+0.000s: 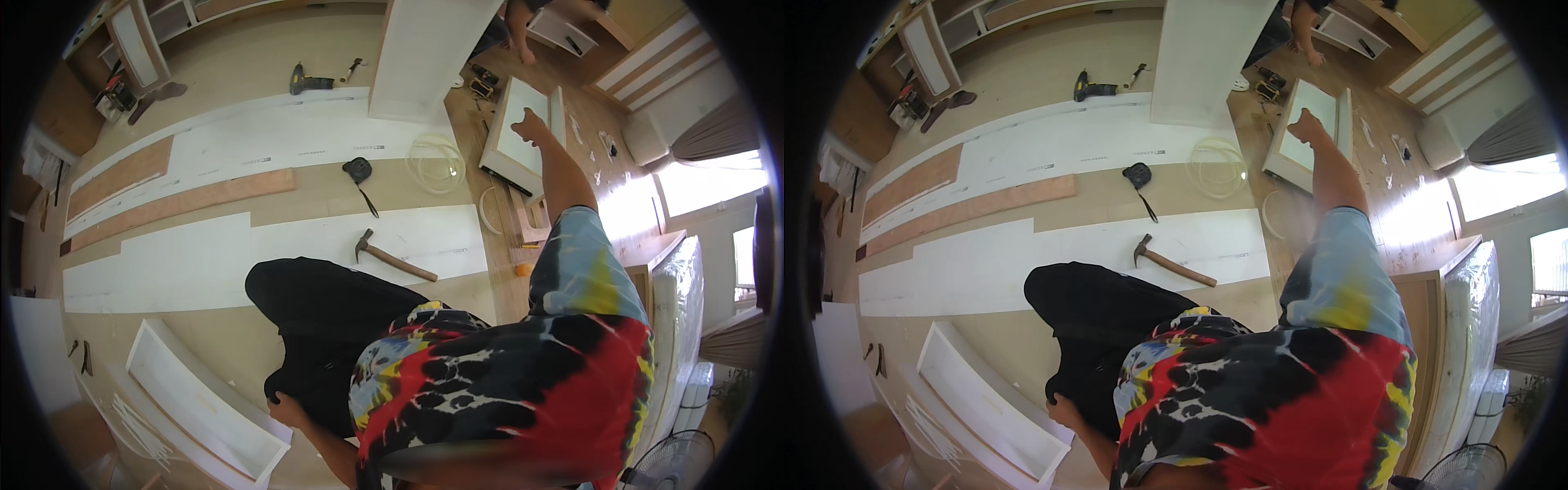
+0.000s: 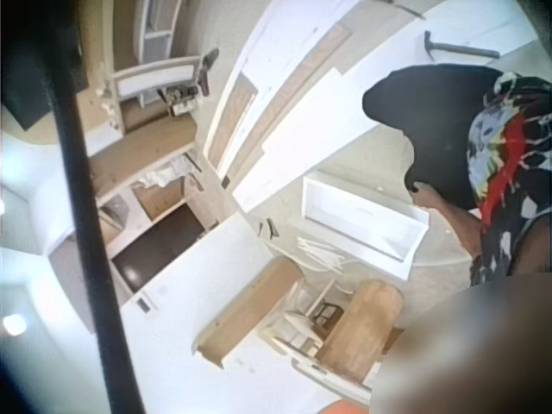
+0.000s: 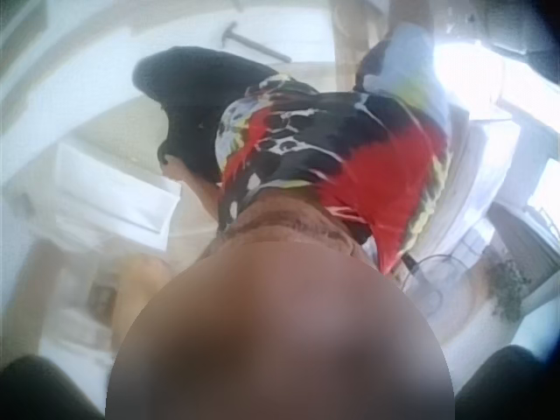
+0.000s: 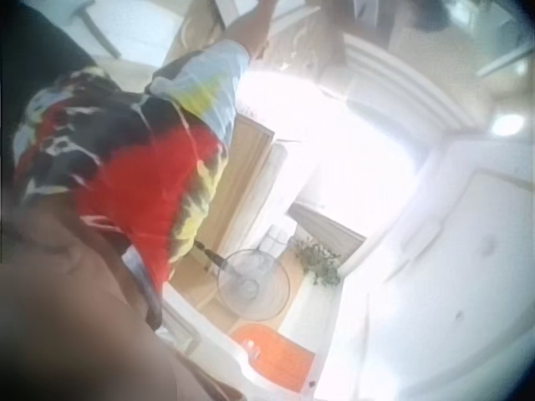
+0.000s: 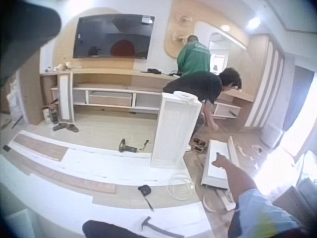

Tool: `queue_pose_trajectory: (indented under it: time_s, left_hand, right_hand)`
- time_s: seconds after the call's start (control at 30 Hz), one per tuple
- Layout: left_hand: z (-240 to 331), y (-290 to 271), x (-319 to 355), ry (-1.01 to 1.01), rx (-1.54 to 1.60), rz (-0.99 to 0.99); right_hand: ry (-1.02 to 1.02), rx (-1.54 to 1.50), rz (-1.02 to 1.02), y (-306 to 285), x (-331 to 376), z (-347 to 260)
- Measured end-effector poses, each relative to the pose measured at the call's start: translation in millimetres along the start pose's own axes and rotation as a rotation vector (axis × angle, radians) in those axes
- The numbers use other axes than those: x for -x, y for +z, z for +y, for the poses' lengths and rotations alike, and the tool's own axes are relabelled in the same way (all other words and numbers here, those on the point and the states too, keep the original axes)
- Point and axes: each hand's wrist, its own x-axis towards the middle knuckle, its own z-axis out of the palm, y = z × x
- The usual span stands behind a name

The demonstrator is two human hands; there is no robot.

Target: The person is assembling a white wooden cabinet. They use a utility knife to trim edges and a hammer to tap components into place, working on the floor.

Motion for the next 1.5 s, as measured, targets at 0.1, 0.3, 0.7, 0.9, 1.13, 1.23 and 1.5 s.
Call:
queue_pose_trajectory:
  time_s: [0.1,0.3,0.7,0.9,1.13,1.23,1.5]
  left_hand:
    - [1,4,-1,0.035,-0.01,-0.015]
    - [-7,5,-8,0.082,-0.01,-0.018]
    - [-12,15,0,0.109,0.226,-0.095]
    - [17,19,-3,-0.057,0.177,-0.016]
    - [10,-27,6,-0.193,0.01,-0.018]
    - [29,27,7,-0.134,0.163,-0.053]
    - [-13,8,-5,0.053,0.009,0.07]
  right_hand:
    - [0.016,-0.005,-0.041,9,5,19]
    - [0.049,0.006,-0.091,27,22,28]
    - [-0.347,0.026,-0.016,75,-31,44]
    - [-0.201,-0.249,-0.284,96,-37,84]
    - [0.01,-0.061,-0.461,174,14,81]
    - [-0.216,-0.383,-0.251,112,-71,117]
    - [-0.248,0.035,0.147,158,27,53]
